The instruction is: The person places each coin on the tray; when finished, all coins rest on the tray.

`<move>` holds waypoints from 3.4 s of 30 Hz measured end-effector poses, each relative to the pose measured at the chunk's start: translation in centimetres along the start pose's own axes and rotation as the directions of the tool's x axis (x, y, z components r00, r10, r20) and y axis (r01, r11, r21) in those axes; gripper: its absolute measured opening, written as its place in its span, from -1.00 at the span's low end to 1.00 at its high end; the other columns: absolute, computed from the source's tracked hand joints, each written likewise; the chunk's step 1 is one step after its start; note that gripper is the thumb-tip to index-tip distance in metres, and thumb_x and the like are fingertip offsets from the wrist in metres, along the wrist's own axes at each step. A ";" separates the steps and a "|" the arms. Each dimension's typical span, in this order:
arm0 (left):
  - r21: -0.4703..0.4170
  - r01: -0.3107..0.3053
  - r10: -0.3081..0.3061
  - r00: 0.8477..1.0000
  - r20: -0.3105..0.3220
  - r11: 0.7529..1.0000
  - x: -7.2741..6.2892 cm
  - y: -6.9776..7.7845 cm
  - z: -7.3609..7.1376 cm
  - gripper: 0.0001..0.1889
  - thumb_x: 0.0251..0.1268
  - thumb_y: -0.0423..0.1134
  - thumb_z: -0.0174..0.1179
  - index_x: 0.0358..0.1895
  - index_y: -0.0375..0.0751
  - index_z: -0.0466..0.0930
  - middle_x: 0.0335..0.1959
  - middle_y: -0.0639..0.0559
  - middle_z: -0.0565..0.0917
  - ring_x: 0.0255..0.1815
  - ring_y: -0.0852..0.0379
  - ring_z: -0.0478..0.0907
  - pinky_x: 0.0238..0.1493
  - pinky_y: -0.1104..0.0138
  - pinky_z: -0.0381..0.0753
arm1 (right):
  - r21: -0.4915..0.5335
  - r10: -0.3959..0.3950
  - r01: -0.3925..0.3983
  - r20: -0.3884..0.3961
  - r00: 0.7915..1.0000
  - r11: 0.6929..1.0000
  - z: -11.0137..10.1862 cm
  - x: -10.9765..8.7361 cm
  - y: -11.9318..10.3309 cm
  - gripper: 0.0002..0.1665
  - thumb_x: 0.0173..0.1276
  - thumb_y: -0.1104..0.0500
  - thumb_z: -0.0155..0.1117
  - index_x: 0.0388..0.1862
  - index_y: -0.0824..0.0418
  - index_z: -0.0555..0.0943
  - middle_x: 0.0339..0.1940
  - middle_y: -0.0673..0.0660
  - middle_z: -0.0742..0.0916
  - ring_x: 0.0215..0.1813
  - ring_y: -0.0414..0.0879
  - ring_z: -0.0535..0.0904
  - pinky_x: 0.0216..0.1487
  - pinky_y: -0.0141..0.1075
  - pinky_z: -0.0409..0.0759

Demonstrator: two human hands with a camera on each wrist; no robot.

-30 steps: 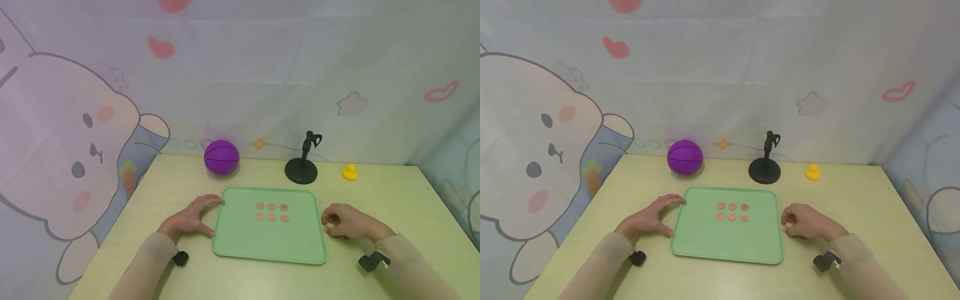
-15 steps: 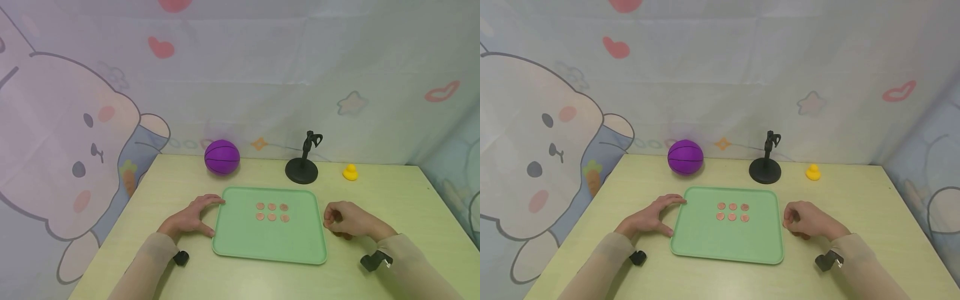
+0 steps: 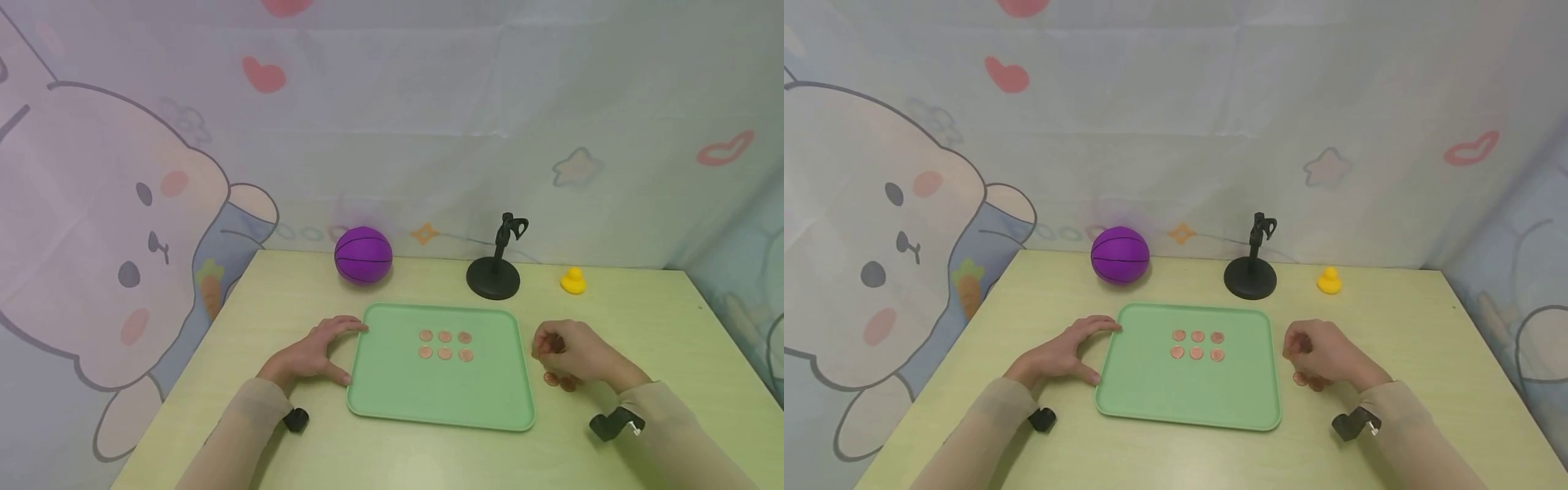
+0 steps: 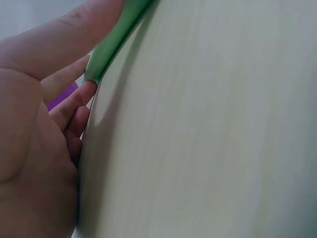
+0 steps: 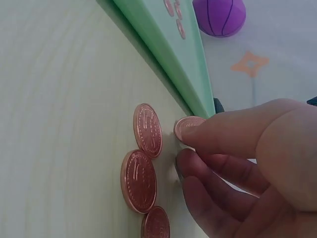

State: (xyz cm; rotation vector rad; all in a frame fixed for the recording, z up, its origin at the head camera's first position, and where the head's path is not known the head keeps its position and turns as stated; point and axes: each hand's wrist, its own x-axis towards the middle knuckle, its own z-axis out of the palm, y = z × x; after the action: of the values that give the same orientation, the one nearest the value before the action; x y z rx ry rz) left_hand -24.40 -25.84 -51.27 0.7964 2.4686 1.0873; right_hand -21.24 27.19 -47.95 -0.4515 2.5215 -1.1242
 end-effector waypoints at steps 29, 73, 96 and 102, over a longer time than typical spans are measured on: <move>0.007 -0.012 0.012 1.000 0.000 1.000 -0.1 0.2 0.0 0.02 -0.15 -0.03 0.72 0.52 0.10 0.42 0.62 -0.06 0.24 0.61 -0.23 0.06 0.55 -0.33 -0.02 | -0.146 -0.075 0.072 -0.014 0.997 0.987 -0.5 -0.4 0.3 -0.70 0.29 0.34 0.52 0.00 0.31 0.76 -0.29 0.02 0.70 -0.31 -0.14 0.59 -0.36 -0.35 0.62; 0.020 -0.014 0.014 1.000 0.005 1.000 -0.2 0.3 -0.1 0.02 -0.13 -0.03 0.71 0.53 0.12 0.41 0.63 -0.05 0.23 0.62 -0.23 0.05 0.55 -0.33 -0.01 | -0.182 -0.396 0.389 -0.003 0.918 0.903 3.3 4.2 -5.8 -0.72 0.29 0.27 0.56 -0.01 0.20 0.82 -0.19 -0.10 0.76 -0.28 -0.28 0.63 -0.17 -0.28 0.71; 0.017 -0.014 0.014 1.000 -0.004 1.000 -0.3 0.2 0.0 0.03 -0.14 -0.02 0.72 0.53 0.11 0.41 0.62 -0.05 0.23 0.61 -0.24 0.06 0.53 -0.33 0.02 | -0.221 -0.473 0.470 0.041 0.880 0.855 9.7 6.8 -9.7 -0.88 0.32 0.26 0.48 -0.36 0.02 0.78 -0.45 -0.08 0.66 -0.39 -0.23 0.52 -0.26 -0.35 0.56; 0.023 -0.011 0.011 1.000 -0.003 1.000 -0.1 0.1 0.0 0.03 -0.14 -0.01 0.72 0.53 0.13 0.41 0.62 -0.03 0.24 0.61 -0.22 0.07 0.53 -0.31 0.03 | -0.280 -0.452 0.448 0.054 0.890 0.849 10.5 6.8 -10.3 -0.75 0.25 0.28 0.49 -0.51 -0.01 0.65 -0.54 -0.05 0.56 -0.43 -0.25 0.41 -0.32 -0.36 0.45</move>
State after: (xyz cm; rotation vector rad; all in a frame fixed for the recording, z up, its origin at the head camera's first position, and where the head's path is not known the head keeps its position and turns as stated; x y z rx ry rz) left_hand -24.26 -25.86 -51.14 0.8169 2.4862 1.0660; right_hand -21.27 11.02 -47.95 -1.1705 2.6756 -0.8992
